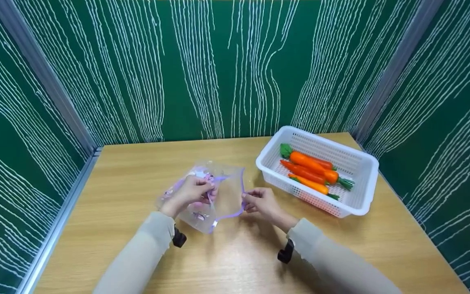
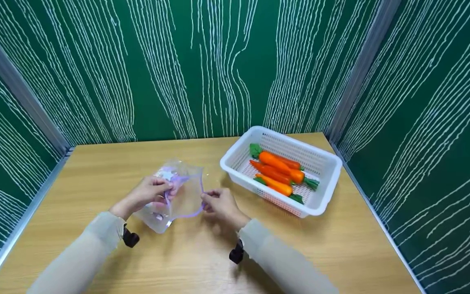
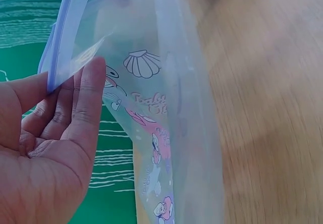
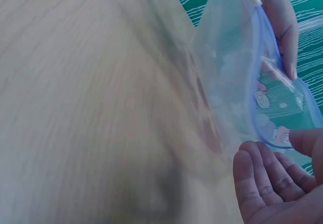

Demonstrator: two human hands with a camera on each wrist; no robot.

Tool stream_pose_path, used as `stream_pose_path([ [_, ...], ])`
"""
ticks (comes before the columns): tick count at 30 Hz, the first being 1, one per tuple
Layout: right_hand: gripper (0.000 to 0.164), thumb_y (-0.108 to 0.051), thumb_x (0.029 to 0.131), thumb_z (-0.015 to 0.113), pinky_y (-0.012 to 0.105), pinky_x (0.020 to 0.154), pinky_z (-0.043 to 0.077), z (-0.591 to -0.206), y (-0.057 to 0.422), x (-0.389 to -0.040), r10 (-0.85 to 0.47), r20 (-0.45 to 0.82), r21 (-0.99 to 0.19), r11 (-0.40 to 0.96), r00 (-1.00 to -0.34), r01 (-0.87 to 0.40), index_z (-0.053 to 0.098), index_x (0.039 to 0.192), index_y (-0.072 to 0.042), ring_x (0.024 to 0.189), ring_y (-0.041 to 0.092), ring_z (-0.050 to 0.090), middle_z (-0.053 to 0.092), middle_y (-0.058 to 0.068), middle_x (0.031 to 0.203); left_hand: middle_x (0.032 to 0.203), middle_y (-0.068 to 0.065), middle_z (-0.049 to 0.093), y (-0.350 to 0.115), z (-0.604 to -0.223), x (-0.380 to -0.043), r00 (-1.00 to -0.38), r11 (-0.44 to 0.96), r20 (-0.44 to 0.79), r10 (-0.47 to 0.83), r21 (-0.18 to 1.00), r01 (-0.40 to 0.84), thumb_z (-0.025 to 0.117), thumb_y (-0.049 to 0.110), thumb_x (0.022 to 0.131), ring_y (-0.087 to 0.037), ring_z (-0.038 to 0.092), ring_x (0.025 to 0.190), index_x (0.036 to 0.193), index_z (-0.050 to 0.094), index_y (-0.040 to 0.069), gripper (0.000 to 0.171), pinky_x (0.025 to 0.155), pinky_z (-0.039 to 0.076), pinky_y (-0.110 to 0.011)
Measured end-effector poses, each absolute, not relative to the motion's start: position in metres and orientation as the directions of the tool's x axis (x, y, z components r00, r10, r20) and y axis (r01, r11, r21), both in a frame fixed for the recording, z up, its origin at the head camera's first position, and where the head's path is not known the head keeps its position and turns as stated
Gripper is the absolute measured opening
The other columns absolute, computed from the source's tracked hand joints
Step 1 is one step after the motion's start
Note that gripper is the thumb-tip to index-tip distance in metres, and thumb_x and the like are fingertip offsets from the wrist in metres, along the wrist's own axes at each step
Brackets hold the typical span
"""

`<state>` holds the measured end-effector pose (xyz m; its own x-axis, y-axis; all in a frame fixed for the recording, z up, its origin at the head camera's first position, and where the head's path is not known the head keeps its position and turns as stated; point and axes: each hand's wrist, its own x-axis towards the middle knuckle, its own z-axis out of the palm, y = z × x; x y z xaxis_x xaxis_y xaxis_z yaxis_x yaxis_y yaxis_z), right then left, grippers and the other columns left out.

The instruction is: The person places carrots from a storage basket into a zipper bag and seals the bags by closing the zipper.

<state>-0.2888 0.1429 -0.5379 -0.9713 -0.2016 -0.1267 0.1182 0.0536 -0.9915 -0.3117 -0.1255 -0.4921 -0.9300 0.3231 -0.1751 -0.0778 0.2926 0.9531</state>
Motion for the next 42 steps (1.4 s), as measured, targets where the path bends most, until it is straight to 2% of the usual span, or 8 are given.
stream_pose_path([
  [7, 0.024, -0.009, 0.104, 0.070, 0.024, 0.068, 0.064, -0.529, 0.154, -0.297, -0.179, -0.103, -0.993, 0.082, -0.979, 0.089, 0.069, 0.117, 0.012, 0.070, 0.011, 0.071, 0.077, 0.009, 0.087, 0.097, -0.006, 0.077, -0.126, -0.494, -0.311, -0.927, 0.318, -0.196, 0.319, 0.944, -0.090, 0.061, 0.019, 0.113, -0.016, 0.072, 0.085, 0.107, 0.081, 0.005, 0.025, 0.081, 0.066, -0.029],
  [10, 0.025, -0.009, 0.104, 0.071, 0.024, 0.069, 0.064, -0.524, 0.158, -0.298, -0.169, -0.087, -0.993, 0.098, -0.982, 0.071, 0.069, 0.117, 0.012, 0.071, 0.010, 0.071, 0.077, 0.012, 0.091, 0.094, -0.006, 0.076, -0.126, -0.494, -0.310, -0.925, 0.309, -0.189, 0.329, 0.947, -0.084, 0.061, 0.018, 0.112, -0.015, 0.071, 0.083, 0.106, 0.080, 0.002, 0.026, 0.078, 0.065, -0.028],
  [17, 0.021, -0.004, 0.101, 0.073, 0.023, 0.067, 0.064, -0.514, 0.169, -0.306, -0.126, -0.036, -0.989, 0.145, -0.991, 0.018, 0.071, 0.114, 0.012, 0.070, 0.009, 0.069, 0.076, 0.001, 0.086, 0.085, -0.002, 0.075, -0.124, -0.496, -0.311, -0.924, 0.259, -0.148, 0.352, 0.964, -0.056, 0.060, 0.012, 0.111, -0.012, 0.070, 0.075, 0.103, 0.079, -0.004, 0.026, 0.070, 0.063, -0.025],
  [25, 0.021, -0.009, 0.099, 0.079, 0.023, 0.075, 0.061, -0.502, 0.184, -0.310, -0.083, 0.013, -0.944, 0.326, -0.996, -0.039, 0.076, 0.115, 0.005, 0.083, 0.011, 0.068, 0.080, 0.008, 0.100, 0.087, -0.004, 0.075, -0.124, -0.497, -0.310, -0.921, 0.265, -0.155, 0.357, 0.962, -0.059, 0.060, 0.013, 0.112, -0.014, 0.070, 0.077, 0.105, 0.079, -0.003, 0.026, 0.071, 0.063, -0.026],
  [29, 0.022, -0.012, 0.097, 0.083, 0.020, 0.078, 0.057, -0.495, 0.194, -0.311, -0.066, 0.059, -0.892, 0.445, -0.996, -0.082, 0.078, 0.115, -0.001, 0.090, 0.016, 0.067, 0.080, 0.011, 0.108, 0.089, -0.004, 0.075, -0.124, -0.496, -0.309, -0.921, 0.274, -0.164, 0.353, 0.959, -0.066, 0.059, 0.013, 0.112, -0.014, 0.069, 0.078, 0.104, 0.080, 0.000, 0.026, 0.072, 0.063, -0.025],
  [33, 0.028, -0.015, 0.097, 0.083, 0.018, 0.080, 0.055, -0.486, 0.207, -0.314, -0.070, 0.083, -0.850, 0.516, -0.994, -0.107, 0.077, 0.119, 0.001, 0.095, 0.024, 0.068, 0.078, 0.015, 0.111, 0.090, -0.004, 0.074, -0.124, -0.497, -0.308, -0.918, 0.276, -0.172, 0.356, 0.958, -0.073, 0.058, 0.014, 0.113, -0.015, 0.067, 0.080, 0.104, 0.080, 0.002, 0.026, 0.074, 0.062, -0.026],
  [37, 0.033, -0.017, 0.097, 0.084, 0.024, 0.086, 0.057, -0.479, 0.221, -0.318, -0.071, 0.088, -0.823, 0.557, -0.994, -0.113, 0.075, 0.124, 0.001, 0.099, 0.028, 0.069, 0.077, 0.017, 0.113, 0.091, -0.005, 0.074, -0.125, -0.497, -0.308, -0.917, 0.275, -0.174, 0.360, 0.958, -0.074, 0.059, 0.016, 0.113, -0.016, 0.067, 0.081, 0.103, 0.080, 0.003, 0.027, 0.075, 0.062, -0.026],
  [42, 0.038, -0.018, 0.098, 0.082, 0.041, 0.099, 0.059, -0.473, 0.238, -0.324, -0.090, 0.097, -0.778, 0.614, -0.991, -0.132, 0.072, 0.129, 0.002, 0.107, 0.033, 0.069, 0.075, 0.021, 0.121, 0.088, -0.003, 0.072, -0.125, -0.497, -0.308, -0.911, 0.266, -0.162, 0.380, 0.962, -0.060, 0.060, 0.015, 0.112, -0.014, 0.066, 0.078, 0.105, 0.078, -0.001, 0.026, 0.072, 0.061, -0.025],
])
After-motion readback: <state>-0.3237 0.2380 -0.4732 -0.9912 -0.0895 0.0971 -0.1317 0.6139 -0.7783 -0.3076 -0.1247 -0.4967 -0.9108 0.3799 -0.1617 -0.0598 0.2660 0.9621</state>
